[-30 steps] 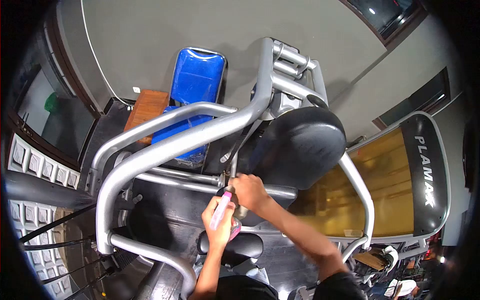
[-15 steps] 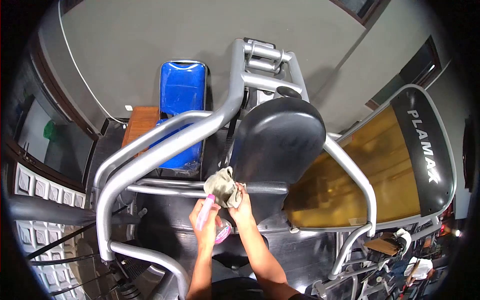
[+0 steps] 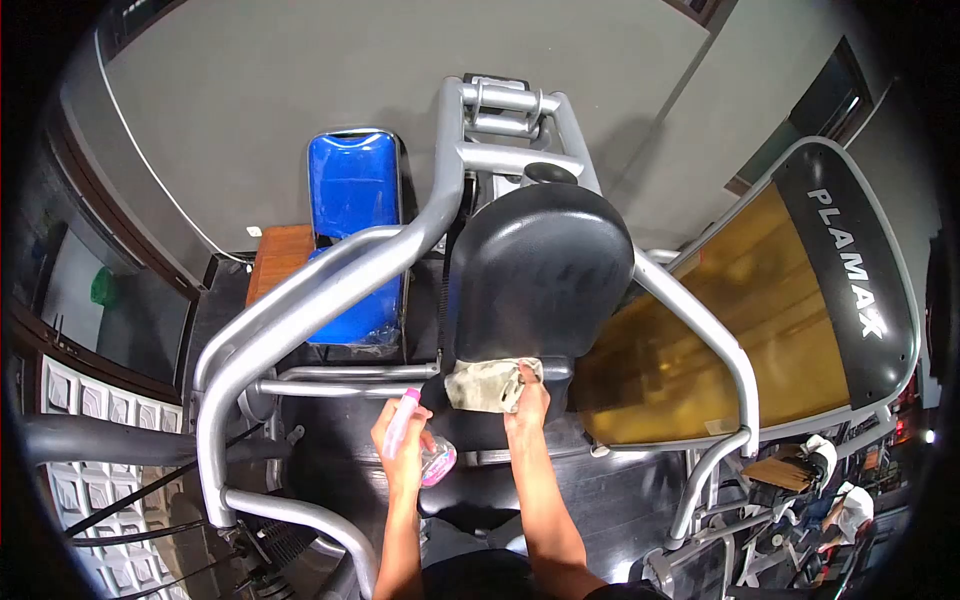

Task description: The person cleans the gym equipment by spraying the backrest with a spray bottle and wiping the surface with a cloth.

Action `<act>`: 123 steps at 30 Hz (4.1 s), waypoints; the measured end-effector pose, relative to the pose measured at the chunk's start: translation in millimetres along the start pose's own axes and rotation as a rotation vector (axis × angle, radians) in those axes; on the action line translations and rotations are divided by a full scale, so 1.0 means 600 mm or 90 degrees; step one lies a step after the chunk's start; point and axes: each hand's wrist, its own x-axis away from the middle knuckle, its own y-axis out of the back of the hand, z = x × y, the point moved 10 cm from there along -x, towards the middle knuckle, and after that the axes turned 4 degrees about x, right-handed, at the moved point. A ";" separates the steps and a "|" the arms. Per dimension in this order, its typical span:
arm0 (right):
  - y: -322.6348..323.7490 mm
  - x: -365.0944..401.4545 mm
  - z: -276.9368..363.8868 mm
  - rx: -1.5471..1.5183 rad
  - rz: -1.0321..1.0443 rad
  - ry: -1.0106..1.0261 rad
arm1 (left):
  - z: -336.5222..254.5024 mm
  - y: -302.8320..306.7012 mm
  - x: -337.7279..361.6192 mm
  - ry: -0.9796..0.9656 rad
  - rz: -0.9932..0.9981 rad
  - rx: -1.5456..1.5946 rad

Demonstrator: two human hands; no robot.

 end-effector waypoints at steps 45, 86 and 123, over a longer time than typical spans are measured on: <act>0.021 0.010 0.281 0.344 -0.020 0.545 | 0.058 -0.172 0.121 0.047 0.107 -0.073; 0.146 -0.051 0.233 0.326 0.294 0.171 | 0.259 -0.256 0.003 0.119 0.136 -0.252; 0.019 -0.004 0.243 0.910 -0.008 0.573 | 0.298 -0.224 -0.045 0.298 0.485 -0.181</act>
